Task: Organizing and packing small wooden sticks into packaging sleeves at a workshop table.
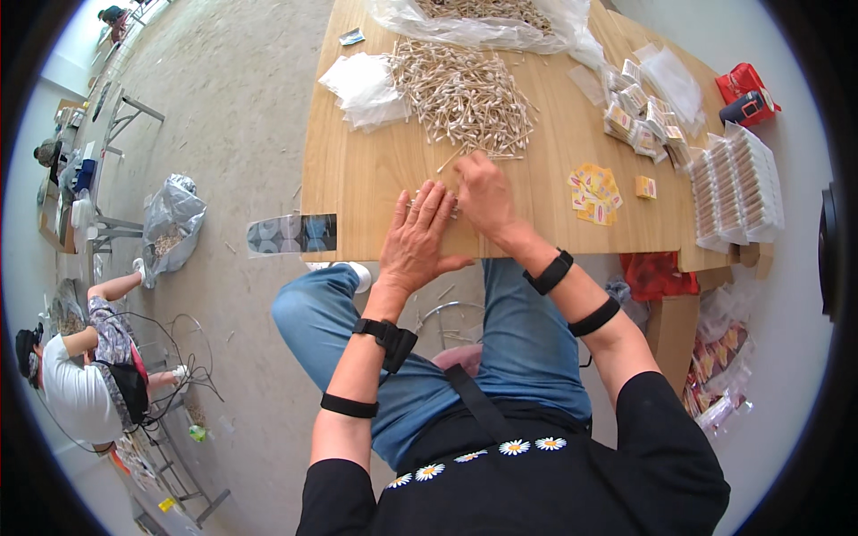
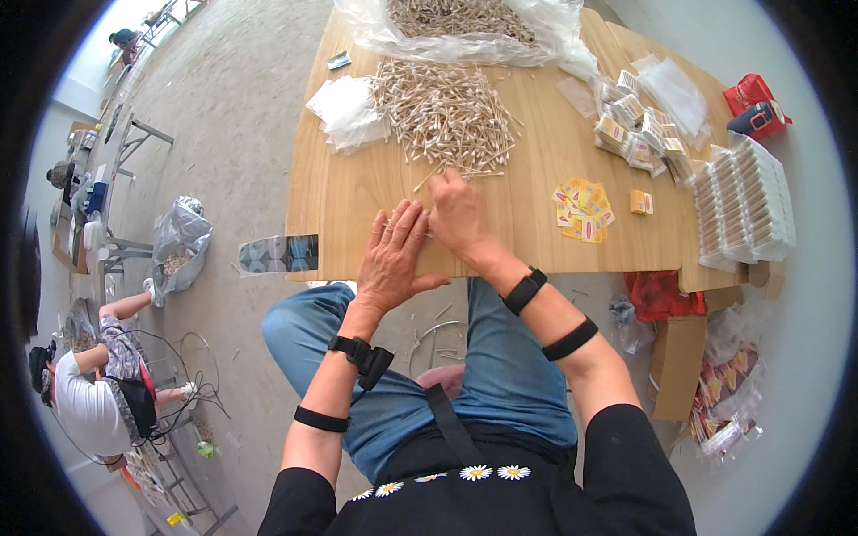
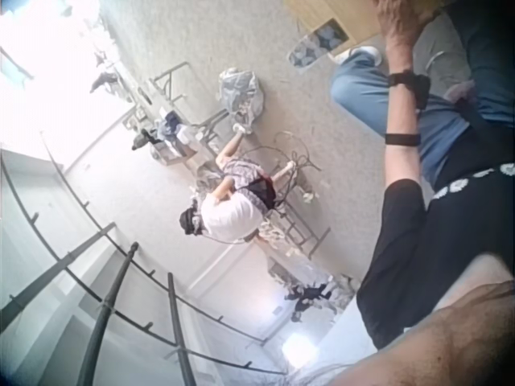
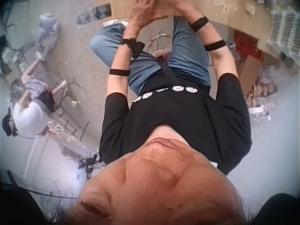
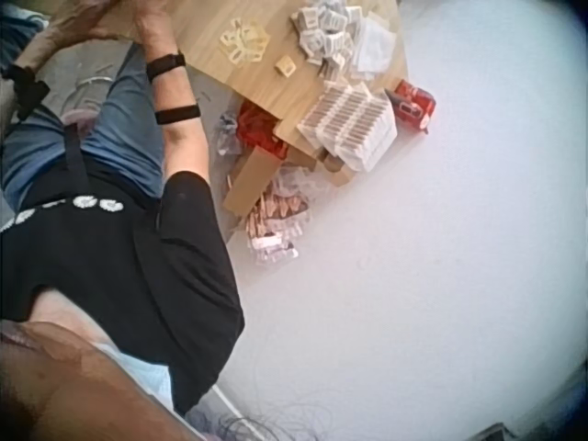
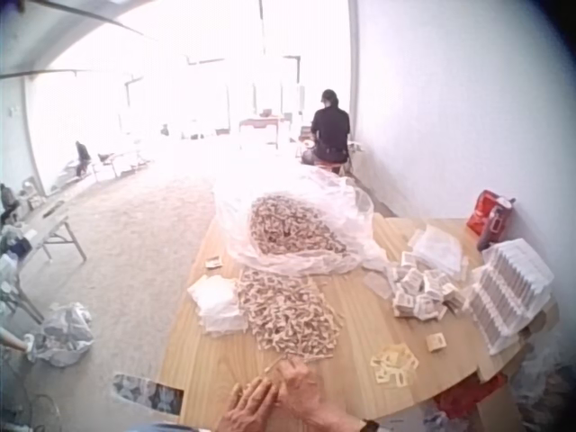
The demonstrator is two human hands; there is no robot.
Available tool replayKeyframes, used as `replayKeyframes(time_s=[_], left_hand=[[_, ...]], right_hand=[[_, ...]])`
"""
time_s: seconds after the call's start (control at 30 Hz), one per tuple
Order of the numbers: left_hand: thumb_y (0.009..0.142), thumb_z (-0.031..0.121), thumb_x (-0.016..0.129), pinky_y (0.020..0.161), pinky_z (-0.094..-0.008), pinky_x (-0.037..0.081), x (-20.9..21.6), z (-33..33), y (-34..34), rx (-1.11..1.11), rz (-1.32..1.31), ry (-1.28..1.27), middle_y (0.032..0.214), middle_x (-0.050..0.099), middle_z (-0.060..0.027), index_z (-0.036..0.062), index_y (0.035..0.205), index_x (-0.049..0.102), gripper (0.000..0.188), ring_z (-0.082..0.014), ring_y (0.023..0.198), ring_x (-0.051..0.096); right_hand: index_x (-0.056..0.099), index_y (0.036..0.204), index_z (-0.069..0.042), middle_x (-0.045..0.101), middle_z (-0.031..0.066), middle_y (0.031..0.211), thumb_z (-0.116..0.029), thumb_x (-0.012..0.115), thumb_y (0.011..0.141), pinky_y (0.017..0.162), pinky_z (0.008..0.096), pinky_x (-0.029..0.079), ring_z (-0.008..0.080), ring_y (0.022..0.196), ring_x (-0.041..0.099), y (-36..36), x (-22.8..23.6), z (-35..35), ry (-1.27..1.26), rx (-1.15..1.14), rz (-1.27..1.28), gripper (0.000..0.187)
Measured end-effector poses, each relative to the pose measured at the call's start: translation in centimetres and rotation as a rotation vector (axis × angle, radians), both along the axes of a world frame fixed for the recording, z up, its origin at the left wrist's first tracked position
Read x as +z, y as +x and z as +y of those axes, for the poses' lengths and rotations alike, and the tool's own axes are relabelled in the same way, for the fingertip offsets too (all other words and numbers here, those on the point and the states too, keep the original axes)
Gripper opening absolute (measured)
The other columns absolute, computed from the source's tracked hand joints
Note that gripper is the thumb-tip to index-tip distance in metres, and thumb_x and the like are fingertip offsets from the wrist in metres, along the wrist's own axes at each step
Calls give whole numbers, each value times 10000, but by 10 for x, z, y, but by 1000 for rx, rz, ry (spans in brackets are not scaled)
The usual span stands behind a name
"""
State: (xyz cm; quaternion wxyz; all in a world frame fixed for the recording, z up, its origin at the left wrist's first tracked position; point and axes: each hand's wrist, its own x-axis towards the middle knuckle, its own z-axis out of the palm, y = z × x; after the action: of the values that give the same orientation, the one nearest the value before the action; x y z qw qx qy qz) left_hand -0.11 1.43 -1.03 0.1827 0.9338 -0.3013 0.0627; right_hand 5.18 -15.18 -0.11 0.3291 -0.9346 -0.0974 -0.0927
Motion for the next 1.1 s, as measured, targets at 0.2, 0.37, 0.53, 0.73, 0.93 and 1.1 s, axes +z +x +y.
replayKeyframes(time_s=[0.2,0.37,0.53,0.73,0.93,1.1], left_hand=[[646,700,728,1223,-509,205,-5,-1,1,11,-14,-6,1548,368,-127,43,1497,380,1131,-301,1476,300],[664,718,708,1222,-507,211,-5,1,0,17,-20,-3,1524,386,-124,57,1480,405,1093,-297,1466,311],[669,752,675,1226,-497,205,-5,0,2,17,-42,8,1509,398,-123,58,1472,416,1093,-291,1465,312],[665,758,673,1225,-495,206,-5,1,0,25,-40,15,1507,401,-125,54,1473,415,1102,-289,1466,310],[679,753,667,1222,-501,210,-3,-1,0,16,-35,9,1511,401,-129,49,1476,412,1094,-293,1465,313],[681,749,667,1224,-499,207,-4,1,0,16,-47,5,1509,403,-128,50,1479,409,1092,-293,1463,314]], right_hand=[[649,928,-47,615,189,1010,-103,657,823,742,481,549,397,852,671,17,11,12,-174,-59,78,120],[630,912,-51,613,177,991,-49,627,825,744,473,543,399,853,661,2,-4,-19,-148,-44,22,87],[628,913,-49,632,168,954,4,562,842,737,477,535,401,853,655,6,-3,-47,-70,28,-34,111],[644,936,-43,638,180,948,8,560,830,746,478,537,402,842,650,12,11,-42,-35,65,-80,145],[654,867,-38,598,187,939,-5,600,810,744,465,545,378,844,662,32,15,-43,-294,2,-121,85],[649,820,-39,593,176,936,-12,611,794,726,464,545,373,831,664,31,12,-46,-237,-39,-176,53]])
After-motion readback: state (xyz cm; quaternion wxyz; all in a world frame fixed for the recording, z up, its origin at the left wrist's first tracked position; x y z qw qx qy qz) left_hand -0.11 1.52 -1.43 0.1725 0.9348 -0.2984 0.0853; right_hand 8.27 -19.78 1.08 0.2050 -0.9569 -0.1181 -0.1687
